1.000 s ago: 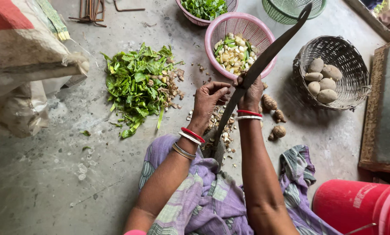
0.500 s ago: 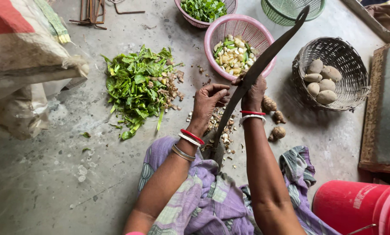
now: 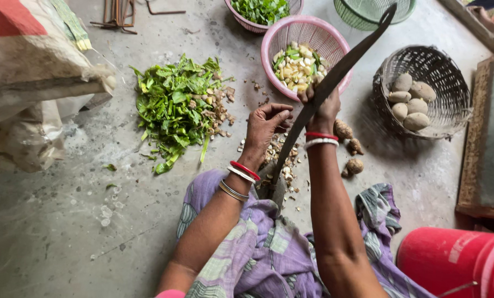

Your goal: The person sits on the floor and uses a curved blade to peel small root vegetables. They hold each vegetable in one hand and scrape the skin off with the blade, placing the peeled pieces into a nearby pink basket.

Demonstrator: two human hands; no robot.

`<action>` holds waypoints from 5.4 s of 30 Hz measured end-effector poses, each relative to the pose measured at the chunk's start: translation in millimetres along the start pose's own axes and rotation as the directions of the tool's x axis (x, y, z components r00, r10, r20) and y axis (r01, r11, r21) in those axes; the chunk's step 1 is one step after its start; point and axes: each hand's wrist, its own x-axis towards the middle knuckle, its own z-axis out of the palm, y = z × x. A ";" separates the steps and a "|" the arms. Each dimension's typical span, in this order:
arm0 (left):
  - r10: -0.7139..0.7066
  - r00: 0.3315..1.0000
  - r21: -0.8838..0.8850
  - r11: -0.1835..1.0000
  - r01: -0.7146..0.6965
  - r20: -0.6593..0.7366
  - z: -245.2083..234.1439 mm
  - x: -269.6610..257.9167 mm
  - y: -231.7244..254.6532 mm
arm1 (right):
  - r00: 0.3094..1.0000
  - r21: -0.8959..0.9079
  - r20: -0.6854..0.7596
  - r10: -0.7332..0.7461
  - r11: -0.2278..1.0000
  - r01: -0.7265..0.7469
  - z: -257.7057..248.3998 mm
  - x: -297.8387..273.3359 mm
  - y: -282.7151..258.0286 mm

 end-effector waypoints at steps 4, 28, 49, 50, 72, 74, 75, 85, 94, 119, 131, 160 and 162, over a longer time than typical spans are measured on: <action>0.034 0.999 0.012 0.999 -0.033 -0.005 -2.7 -0.4 1.0 | 0.981 0.042 0.073 0.180 0.982 -0.183 6.2 26.2 -5.8; 0.001 1.000 -0.006 1.000 -0.001 0.011 1.8 0.3 -1.8 | 0.982 -0.264 -0.155 0.108 0.953 -0.146 7.7 8.2 -10.6; 0.027 1.000 -0.010 1.000 -0.027 0.004 -5.4 -4.1 2.6 | 0.946 -0.321 -0.043 0.322 0.892 -0.318 -2.6 9.9 -25.6; 0.035 0.999 0.004 0.999 -0.035 0.005 -5.3 -3.9 2.6 | 0.935 -0.326 -0.078 0.347 0.877 -0.353 -1.6 8.3 -24.9; -0.001 1.000 -0.051 0.999 0.001 0.013 -1.4 4.1 -0.1 | 0.960 -0.002 -0.121 0.251 0.967 -0.253 8.4 -14.1 -0.9; 0.010 1.000 -0.024 1.000 -0.009 0.006 -2.8 2.5 2.1 | 0.900 -0.050 -0.105 0.424 0.901 -0.430 6.8 -4.0 -1.1; 0.003 1.000 -0.024 1.000 -0.003 0.002 -4.1 1.6 4.3 | 0.909 -0.087 -0.031 0.416 0.905 -0.417 6.1 1.3 1.5; -0.002 0.988 0.120 0.993 0.021 -0.157 -1.0 12.7 -1.8 | 0.993 -0.106 -0.057 0.107 0.988 -0.112 -12.9 -17.8 18.3; 0.057 0.967 0.145 0.989 -0.021 -0.247 -16.0 107.7 -60.5 | 0.965 0.069 -0.139 0.221 0.974 -0.214 -12.5 -24.6 20.6; -0.083 0.912 -0.167 0.986 0.016 -0.402 -20.3 111.1 -37.9 | 0.922 0.062 0.122 0.366 0.925 -0.375 -11.5 15.7 10.4; -0.028 0.990 -0.364 0.931 -0.025 -0.139 4.7 -27.3 4.5 | 0.988 -0.248 0.147 -0.053 0.965 0.089 -30.0 5.2 21.7; 0.203 0.979 0.412 0.891 -0.191 0.015 27.7 -13.2 13.9 | 0.972 0.073 -0.145 0.185 0.982 -0.176 -41.4 -38.3 -15.9; 0.298 0.944 0.513 0.793 -0.329 0.144 35.7 -28.3 30.0 | 0.987 -0.067 -0.025 0.159 0.985 -0.160 -40.6 -61.1 -29.0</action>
